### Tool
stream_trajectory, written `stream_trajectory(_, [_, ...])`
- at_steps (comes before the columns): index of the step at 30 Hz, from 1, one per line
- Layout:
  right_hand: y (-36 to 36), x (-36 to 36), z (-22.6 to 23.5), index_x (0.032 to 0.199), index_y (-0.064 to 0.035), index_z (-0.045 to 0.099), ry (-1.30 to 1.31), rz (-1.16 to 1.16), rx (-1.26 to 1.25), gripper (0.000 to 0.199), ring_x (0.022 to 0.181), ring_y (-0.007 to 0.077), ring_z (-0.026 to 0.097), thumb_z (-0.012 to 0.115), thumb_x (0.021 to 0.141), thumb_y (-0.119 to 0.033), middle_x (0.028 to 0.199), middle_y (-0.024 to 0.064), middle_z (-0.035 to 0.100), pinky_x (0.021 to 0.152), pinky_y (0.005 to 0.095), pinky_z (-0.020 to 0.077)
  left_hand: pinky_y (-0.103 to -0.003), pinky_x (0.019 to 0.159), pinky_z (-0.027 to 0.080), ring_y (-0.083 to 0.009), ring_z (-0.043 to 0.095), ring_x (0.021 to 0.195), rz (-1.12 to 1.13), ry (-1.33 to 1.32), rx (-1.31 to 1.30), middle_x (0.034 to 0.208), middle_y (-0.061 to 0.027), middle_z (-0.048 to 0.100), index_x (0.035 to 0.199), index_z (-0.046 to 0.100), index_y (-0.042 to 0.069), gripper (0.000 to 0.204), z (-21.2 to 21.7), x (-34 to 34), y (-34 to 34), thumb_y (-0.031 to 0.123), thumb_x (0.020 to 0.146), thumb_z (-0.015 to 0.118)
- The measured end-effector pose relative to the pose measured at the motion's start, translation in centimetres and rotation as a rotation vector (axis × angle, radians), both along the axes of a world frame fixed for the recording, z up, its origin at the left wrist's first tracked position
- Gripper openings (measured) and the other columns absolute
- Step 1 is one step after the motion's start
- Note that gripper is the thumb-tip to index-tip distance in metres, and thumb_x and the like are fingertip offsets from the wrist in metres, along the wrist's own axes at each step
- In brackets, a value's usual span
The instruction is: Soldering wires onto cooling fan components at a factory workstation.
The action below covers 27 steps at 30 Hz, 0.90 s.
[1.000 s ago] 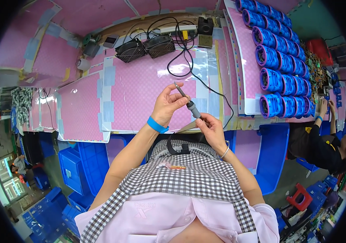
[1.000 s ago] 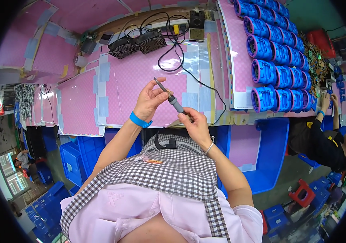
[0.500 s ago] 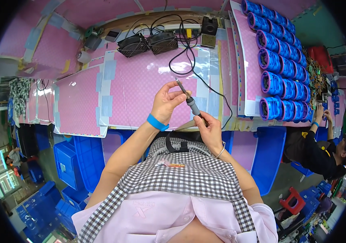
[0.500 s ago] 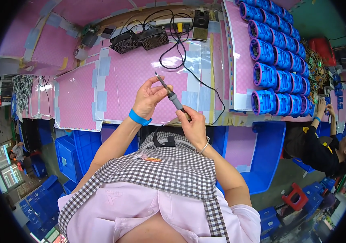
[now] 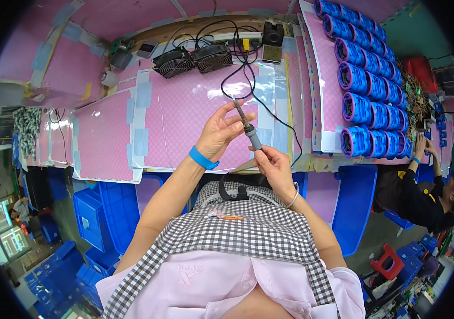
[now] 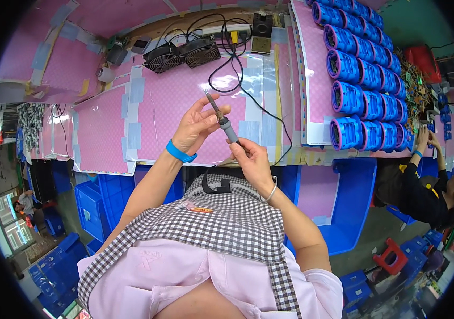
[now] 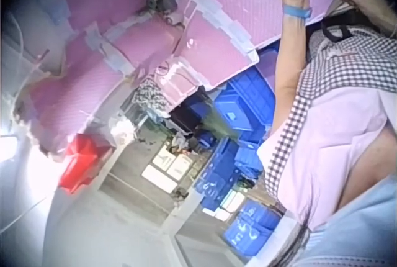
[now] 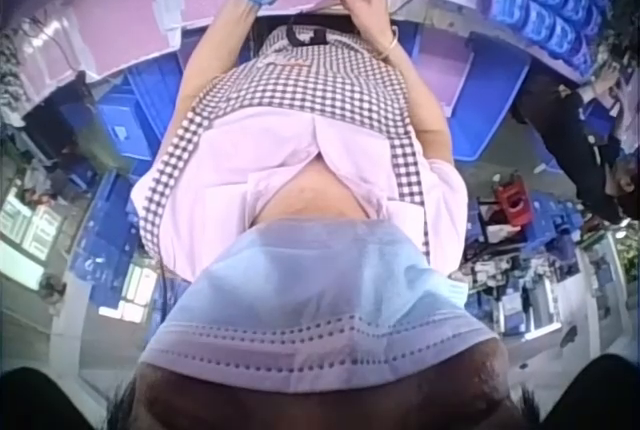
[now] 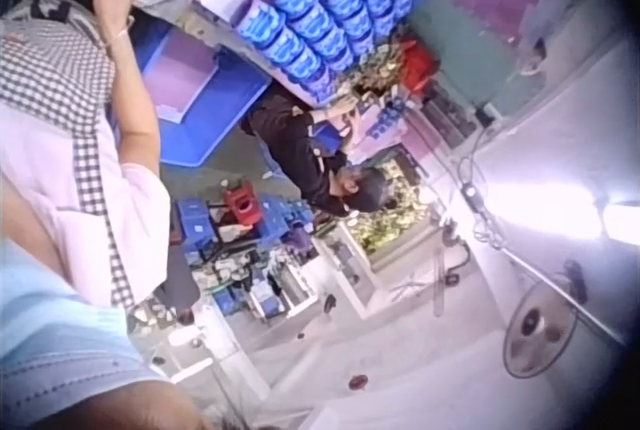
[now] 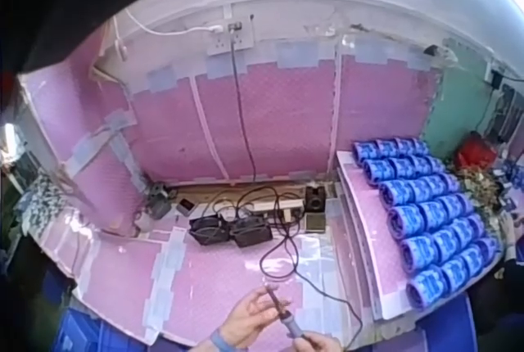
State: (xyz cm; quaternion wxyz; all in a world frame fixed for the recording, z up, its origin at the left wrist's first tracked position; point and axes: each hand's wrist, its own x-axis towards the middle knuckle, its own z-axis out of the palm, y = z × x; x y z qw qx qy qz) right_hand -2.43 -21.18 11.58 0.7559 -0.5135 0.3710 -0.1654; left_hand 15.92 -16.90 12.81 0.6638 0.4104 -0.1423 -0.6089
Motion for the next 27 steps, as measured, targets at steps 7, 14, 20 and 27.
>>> stream_trajectory(7, [0.1,0.5,0.4,0.11,0.0015,0.061,-0.03,0.004,0.036,0.026,0.054,0.0014,0.038,0.054,0.094,-0.017,0.068,-0.0034,0.053,0.048,0.0165,0.0289,-0.037,0.094,0.043,-0.0182,0.053,0.114,-0.006,-0.043,-0.004,0.12,-0.0088,0.057,0.134,0.039,0.012,0.059,-1.9,0.1,-0.1,0.015,0.083,0.068])
stream_trajectory(14, [-0.3,0.5,0.7,0.11,0.0018,0.061,-0.065,0.001,0.122,0.027,0.054,0.0027,0.038,0.054,0.094,-0.02,0.069,-0.0023,0.052,0.049,0.0167,0.0301,-0.038,0.092,0.043,-0.0192,0.055,0.109,0.036,0.062,0.012,0.11,-0.009,0.061,0.133,0.038,0.011,0.057,-0.2,-0.5,-0.4,0.015,0.084,0.067])
stream_trajectory(20, [-0.6,0.6,0.8,0.11,0.0013,0.061,-0.074,-0.021,0.155,0.028,0.055,0.0028,0.039,0.054,0.094,-0.021,0.07,-0.0025,0.053,0.049,0.0167,0.0305,-0.035,0.09,0.044,-0.018,0.056,0.106,0.027,0.089,-0.042,0.115,-0.0095,0.058,0.135,0.035,0.011,0.063,-1.4,-0.2,-0.9,0.012,0.082,0.069])
stream_trajectory(27, [-0.4,0.4,0.6,0.11,0.0019,0.06,-0.093,-0.029,0.181,0.029,0.055,0.0031,0.039,0.054,0.094,-0.022,0.069,-0.0021,0.052,0.049,0.0173,0.0306,-0.036,0.091,0.045,-0.0185,0.054,0.11,0.034,-0.02,-0.054,0.117,-0.0108,0.059,0.135,0.037,0.012,0.058,-1.8,-0.8,-1.2,0.016,0.085,0.066])
